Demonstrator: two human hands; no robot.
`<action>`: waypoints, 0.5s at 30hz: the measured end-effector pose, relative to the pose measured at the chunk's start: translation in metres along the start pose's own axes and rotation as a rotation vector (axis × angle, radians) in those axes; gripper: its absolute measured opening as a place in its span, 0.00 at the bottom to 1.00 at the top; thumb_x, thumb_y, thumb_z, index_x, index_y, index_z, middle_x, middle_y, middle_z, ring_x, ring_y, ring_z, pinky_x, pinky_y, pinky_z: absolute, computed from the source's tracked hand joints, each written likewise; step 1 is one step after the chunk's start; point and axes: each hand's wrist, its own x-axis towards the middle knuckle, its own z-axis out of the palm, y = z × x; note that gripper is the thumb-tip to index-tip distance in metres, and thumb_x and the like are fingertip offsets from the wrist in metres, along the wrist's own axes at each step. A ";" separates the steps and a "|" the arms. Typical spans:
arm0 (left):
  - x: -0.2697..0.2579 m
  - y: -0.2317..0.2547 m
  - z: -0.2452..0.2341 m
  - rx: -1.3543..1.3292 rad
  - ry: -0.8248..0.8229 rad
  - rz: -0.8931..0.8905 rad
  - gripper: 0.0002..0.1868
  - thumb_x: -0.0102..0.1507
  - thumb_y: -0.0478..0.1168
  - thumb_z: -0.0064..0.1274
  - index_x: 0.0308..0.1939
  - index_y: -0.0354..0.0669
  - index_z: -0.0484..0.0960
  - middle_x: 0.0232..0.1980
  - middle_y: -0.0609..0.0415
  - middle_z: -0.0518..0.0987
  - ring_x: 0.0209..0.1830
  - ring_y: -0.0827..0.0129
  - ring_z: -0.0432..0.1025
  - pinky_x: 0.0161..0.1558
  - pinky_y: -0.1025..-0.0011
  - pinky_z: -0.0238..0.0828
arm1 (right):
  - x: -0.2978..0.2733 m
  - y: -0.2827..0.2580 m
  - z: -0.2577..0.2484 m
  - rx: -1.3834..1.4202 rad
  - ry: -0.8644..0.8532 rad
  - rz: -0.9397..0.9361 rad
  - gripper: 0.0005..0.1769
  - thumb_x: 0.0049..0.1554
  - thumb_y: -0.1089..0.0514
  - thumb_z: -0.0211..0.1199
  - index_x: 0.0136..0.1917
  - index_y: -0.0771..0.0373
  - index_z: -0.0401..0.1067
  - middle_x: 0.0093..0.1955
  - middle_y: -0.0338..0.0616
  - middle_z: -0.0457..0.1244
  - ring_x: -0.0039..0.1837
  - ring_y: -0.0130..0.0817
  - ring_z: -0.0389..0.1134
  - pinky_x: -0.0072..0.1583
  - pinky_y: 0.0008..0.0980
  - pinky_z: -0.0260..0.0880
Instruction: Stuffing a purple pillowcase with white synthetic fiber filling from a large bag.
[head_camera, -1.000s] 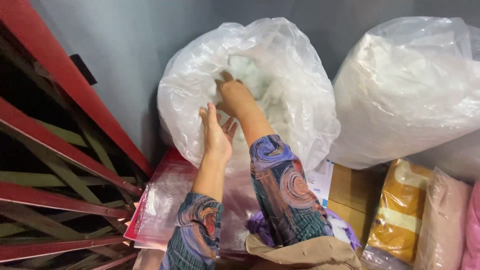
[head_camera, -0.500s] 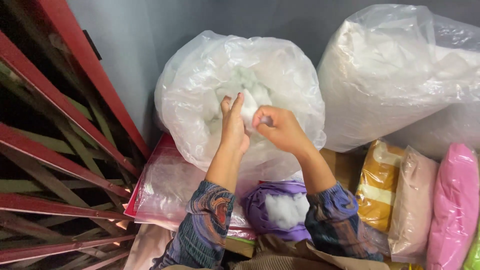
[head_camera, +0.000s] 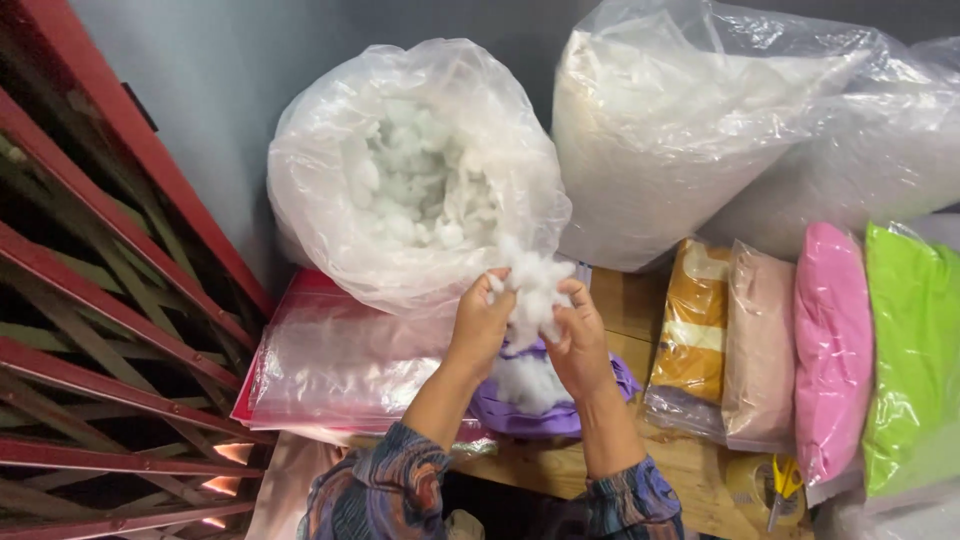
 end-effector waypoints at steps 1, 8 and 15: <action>-0.010 -0.002 0.005 0.006 -0.009 -0.004 0.17 0.63 0.36 0.53 0.56 0.42 0.79 0.45 0.46 0.84 0.41 0.68 0.79 0.41 0.68 0.81 | -0.004 0.009 -0.010 0.004 0.008 -0.007 0.16 0.57 0.67 0.55 0.57 0.56 0.62 0.49 0.44 0.68 0.51 0.30 0.71 0.54 0.31 0.73; -0.032 -0.051 0.020 0.320 -0.067 0.077 0.18 0.57 0.33 0.47 0.51 0.41 0.82 0.38 0.49 0.81 0.40 0.71 0.75 0.46 0.66 0.77 | -0.036 0.030 -0.044 -0.252 0.216 0.005 0.33 0.55 0.63 0.67 0.71 0.51 0.63 0.62 0.42 0.67 0.60 0.32 0.68 0.63 0.41 0.72; -0.028 -0.063 0.033 0.407 -0.213 0.022 0.15 0.56 0.35 0.56 0.47 0.46 0.84 0.39 0.52 0.82 0.39 0.72 0.72 0.43 0.72 0.72 | -0.031 0.018 -0.082 -0.090 0.429 0.042 0.27 0.50 0.64 0.69 0.63 0.53 0.72 0.53 0.44 0.71 0.52 0.38 0.72 0.55 0.44 0.77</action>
